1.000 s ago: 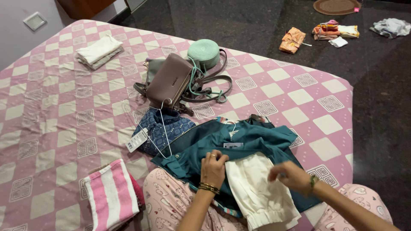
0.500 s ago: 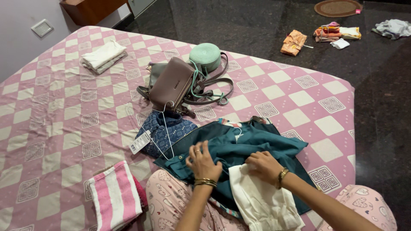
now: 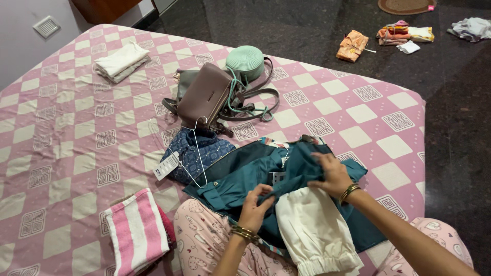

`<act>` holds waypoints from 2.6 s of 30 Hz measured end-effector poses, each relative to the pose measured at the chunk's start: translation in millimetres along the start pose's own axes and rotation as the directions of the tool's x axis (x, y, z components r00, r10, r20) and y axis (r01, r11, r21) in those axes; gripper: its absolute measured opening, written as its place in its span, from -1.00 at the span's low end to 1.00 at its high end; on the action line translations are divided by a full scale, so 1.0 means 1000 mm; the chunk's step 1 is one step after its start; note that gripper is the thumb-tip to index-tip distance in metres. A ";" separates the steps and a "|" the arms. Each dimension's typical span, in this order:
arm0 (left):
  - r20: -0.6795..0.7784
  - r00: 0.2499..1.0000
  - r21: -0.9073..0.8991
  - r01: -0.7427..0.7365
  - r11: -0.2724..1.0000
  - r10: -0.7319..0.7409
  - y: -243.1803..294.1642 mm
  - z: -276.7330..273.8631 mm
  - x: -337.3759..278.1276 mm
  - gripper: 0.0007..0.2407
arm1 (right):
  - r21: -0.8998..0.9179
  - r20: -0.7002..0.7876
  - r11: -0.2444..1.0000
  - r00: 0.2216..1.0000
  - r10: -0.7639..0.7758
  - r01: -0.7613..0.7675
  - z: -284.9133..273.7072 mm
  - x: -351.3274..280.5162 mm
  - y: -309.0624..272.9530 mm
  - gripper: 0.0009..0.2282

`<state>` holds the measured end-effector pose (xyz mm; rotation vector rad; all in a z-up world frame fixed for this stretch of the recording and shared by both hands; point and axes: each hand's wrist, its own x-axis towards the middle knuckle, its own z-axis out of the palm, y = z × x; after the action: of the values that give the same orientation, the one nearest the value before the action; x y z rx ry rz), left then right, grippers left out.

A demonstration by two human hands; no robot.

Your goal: The person sits on a bed and folds a teal shirt and a white cloth, then places them on a pile of other clothes and accessories.

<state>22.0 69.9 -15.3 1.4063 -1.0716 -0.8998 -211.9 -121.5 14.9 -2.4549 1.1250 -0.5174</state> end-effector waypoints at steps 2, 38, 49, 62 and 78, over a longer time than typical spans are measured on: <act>0.051 0.997 -0.189 0.071 0.979 -0.062 0.011 -0.007 -0.004 -0.88 | 0.105 -0.068 0.988 0.990 0.119 -0.112 0.004 0.005 0.007 -0.14; 0.775 0.548 0.466 -0.162 0.870 -0.314 -0.029 0.032 -0.044 -0.56 | 0.112 0.240 0.991 0.965 -0.104 0.079 -0.020 -0.158 0.055 -0.71; 0.375 0.554 0.335 0.667 0.666 -0.743 -0.041 0.012 -0.045 -0.59 | -0.075 0.521 0.984 0.835 0.179 -0.164 -0.021 -0.139 0.076 -0.72; 0.032 0.798 -0.278 0.586 0.761 -0.602 -0.211 0.070 -0.044 -0.66 | -0.140 -0.242 0.927 0.919 0.310 -0.349 0.074 0.051 0.042 -0.69; 0.245 0.862 -0.219 0.495 0.841 -0.444 -0.135 0.059 -0.027 -0.77 | 0.405 -0.291 0.911 0.934 0.208 -0.077 -0.053 0.117 -0.013 -0.82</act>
<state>-25.2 76.4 -156.7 1.3897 -0.6955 -1.5065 -157.7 -214.3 85.7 -1.9696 1.1828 -1.0264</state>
